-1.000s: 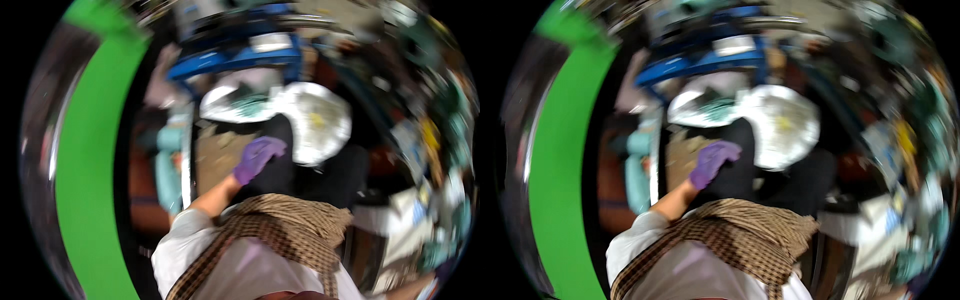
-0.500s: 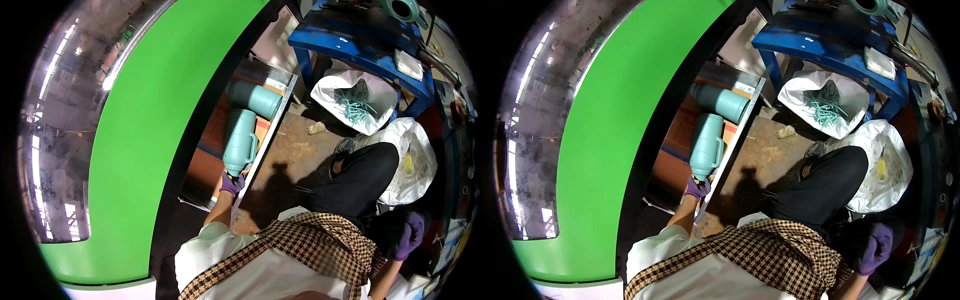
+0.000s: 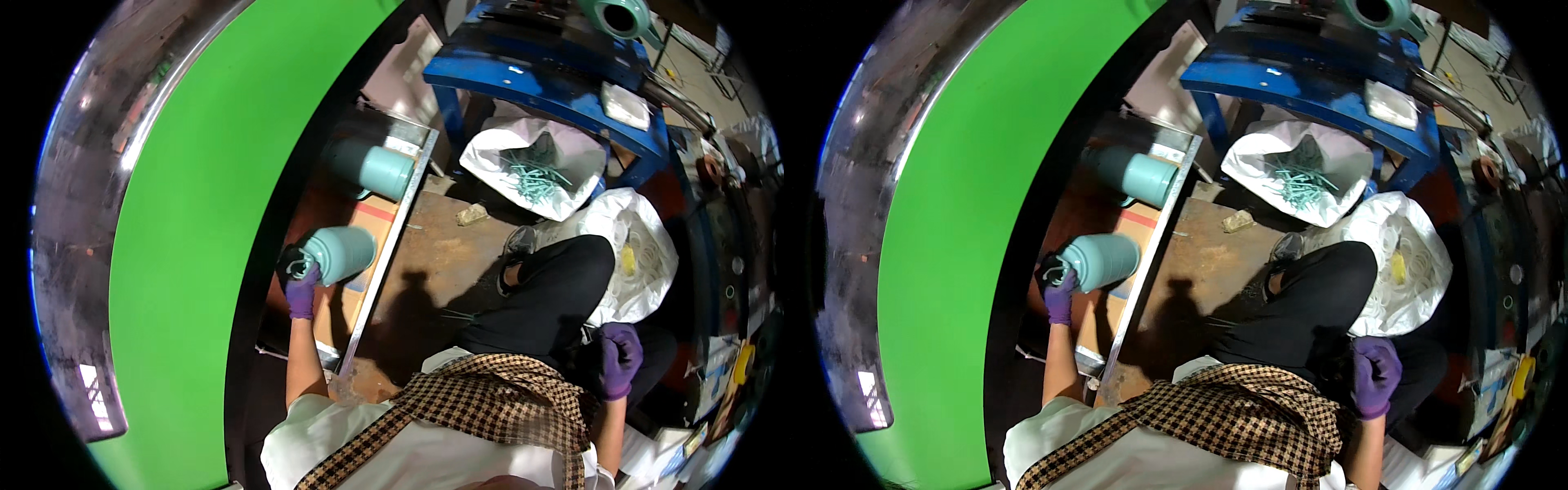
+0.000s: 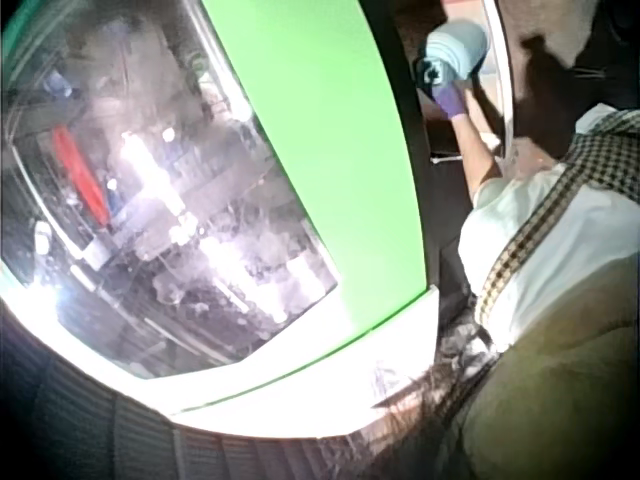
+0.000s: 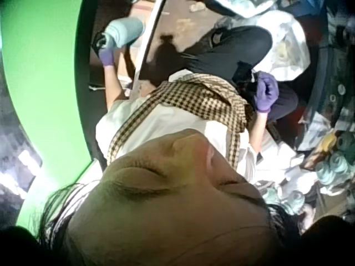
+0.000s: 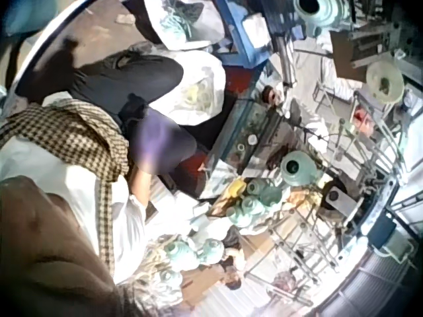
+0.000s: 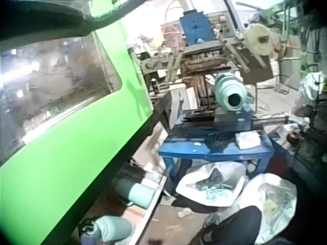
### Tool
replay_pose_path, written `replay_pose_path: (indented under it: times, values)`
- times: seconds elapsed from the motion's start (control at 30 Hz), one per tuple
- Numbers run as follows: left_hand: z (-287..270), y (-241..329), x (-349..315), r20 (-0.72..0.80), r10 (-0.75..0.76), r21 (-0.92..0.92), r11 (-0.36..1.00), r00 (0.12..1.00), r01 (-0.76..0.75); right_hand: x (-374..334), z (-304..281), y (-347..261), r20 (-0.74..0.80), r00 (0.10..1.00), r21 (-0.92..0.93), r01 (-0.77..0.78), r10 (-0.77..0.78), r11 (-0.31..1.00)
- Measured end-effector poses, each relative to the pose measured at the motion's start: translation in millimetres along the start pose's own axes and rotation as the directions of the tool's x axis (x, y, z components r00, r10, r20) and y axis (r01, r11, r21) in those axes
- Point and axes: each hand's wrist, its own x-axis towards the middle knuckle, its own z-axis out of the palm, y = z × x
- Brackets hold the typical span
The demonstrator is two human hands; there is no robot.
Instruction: The person sits on the floor in a workshop and assembles light blue plastic water jugs. They pick up a jug body, insert a white plastic stopper into the opening, and then attach a beige plastic handle to the top. The person repeats this process for multiple jugs, placing the finished items on a nearby table.
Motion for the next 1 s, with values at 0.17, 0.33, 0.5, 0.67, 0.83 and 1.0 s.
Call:
replay_pose_path:
  times: [0.17,0.33,0.5,0.67,0.83,1.0]
  values:
    - [105,71,-23,0.075,0.723,0.483,0.576,0.687,-0.659,8,27,-12,0.095,0.992,0.081,0.075,-0.082,0.994]
    - [158,156,-33,0.431,0.606,0.340,0.577,0.669,-0.742,29,35,-42,0.189,0.916,-0.216,0.391,-0.354,0.895]
    - [239,253,-181,0.554,0.832,-0.087,0.033,-0.021,-0.996,37,75,-66,0.292,0.830,-0.208,0.541,-0.476,0.815]
    - [290,257,-263,0.538,0.839,-0.336,0.122,-0.084,-0.934,24,88,-46,0.171,0.920,-0.421,0.392,-0.353,0.818]
    - [316,247,-275,0.521,0.840,-0.416,0.093,-0.153,-0.904,17,80,-33,0.167,0.965,-0.629,0.263,-0.203,0.731]
    - [320,237,-284,0.567,0.789,-0.430,0.039,-0.236,-0.902,0,70,-26,0.247,0.963,-0.546,0.231,-0.108,0.805]
